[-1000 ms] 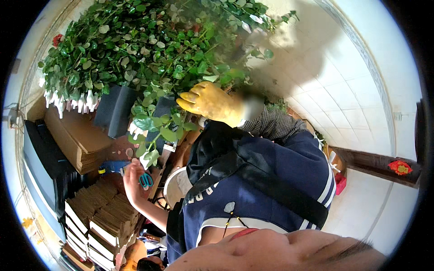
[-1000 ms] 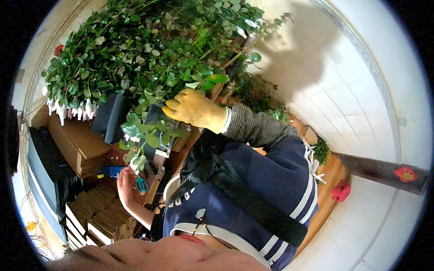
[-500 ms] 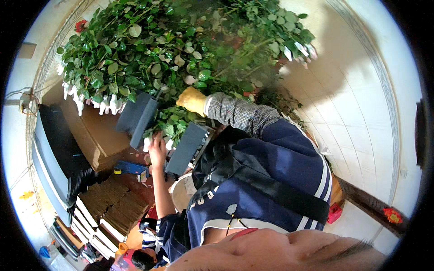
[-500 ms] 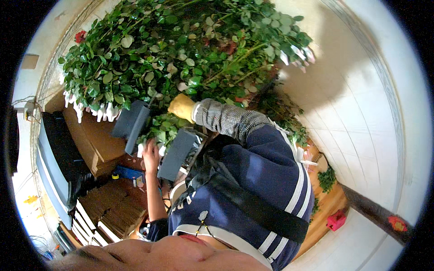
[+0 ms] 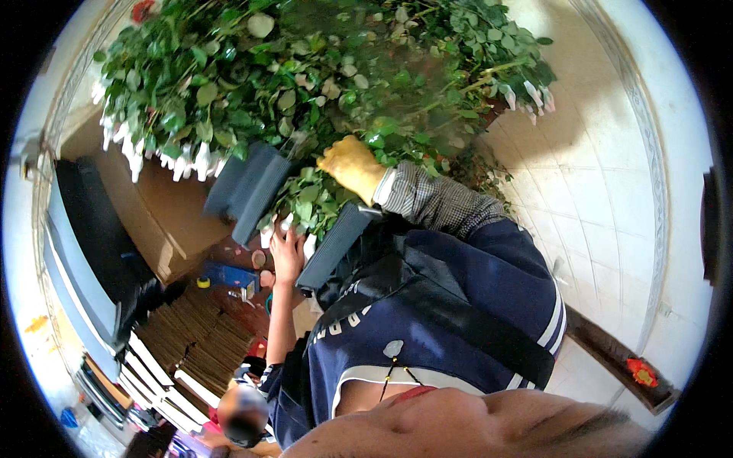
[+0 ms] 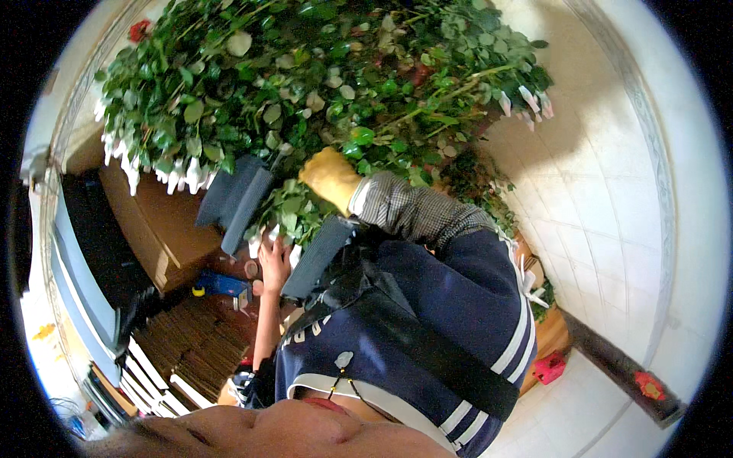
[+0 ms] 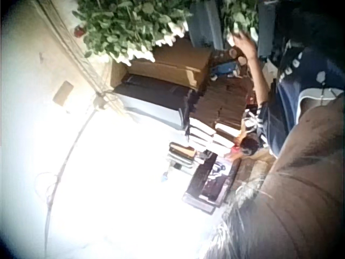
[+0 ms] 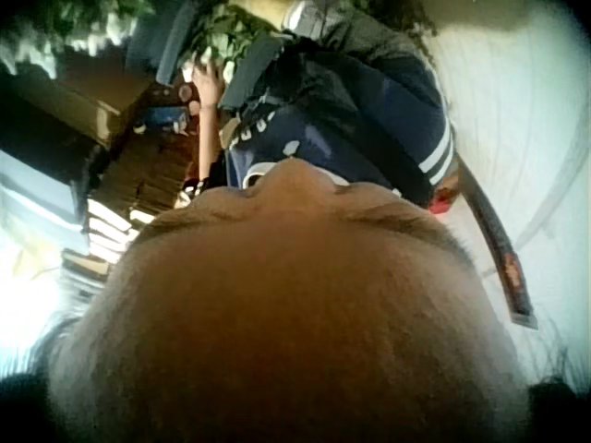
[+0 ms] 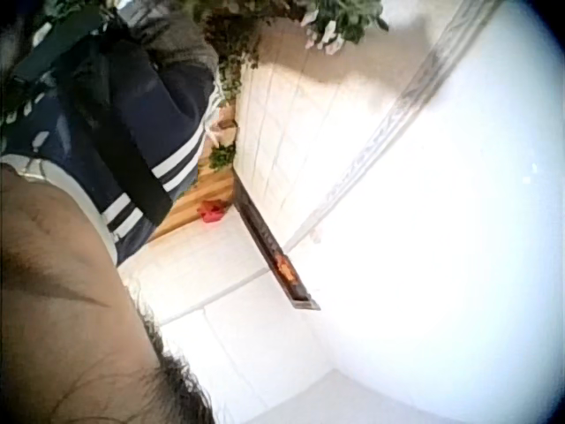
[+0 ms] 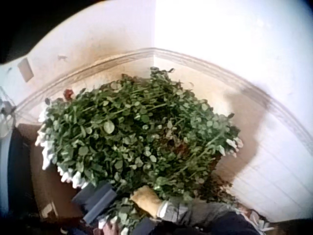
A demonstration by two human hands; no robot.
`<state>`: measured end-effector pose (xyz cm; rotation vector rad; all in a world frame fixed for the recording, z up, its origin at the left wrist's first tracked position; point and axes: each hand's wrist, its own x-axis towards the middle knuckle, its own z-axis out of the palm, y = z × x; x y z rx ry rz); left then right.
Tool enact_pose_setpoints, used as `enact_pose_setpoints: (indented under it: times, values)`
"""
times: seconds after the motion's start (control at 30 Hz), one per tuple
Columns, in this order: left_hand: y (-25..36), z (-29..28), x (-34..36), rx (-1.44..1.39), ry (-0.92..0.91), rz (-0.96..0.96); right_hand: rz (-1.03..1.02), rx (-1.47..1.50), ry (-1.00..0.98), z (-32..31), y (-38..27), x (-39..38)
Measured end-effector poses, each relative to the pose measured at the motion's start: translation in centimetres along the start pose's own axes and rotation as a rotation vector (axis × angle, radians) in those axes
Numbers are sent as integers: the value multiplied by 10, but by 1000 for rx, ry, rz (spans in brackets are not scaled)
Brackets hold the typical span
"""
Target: The person organizes flowers by picking individual stems from a large pile, placing them into a black foam holder, and occasionally using a small tool to help secure the arrangement.
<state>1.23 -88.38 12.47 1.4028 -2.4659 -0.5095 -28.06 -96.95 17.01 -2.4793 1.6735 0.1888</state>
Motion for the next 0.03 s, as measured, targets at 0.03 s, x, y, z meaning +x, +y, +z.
enact_pose_setpoints:
  times: [0.03]
  values:
    - [-6,-1,-7,-87,-121,-72,-18,4,-55,3,1,2]
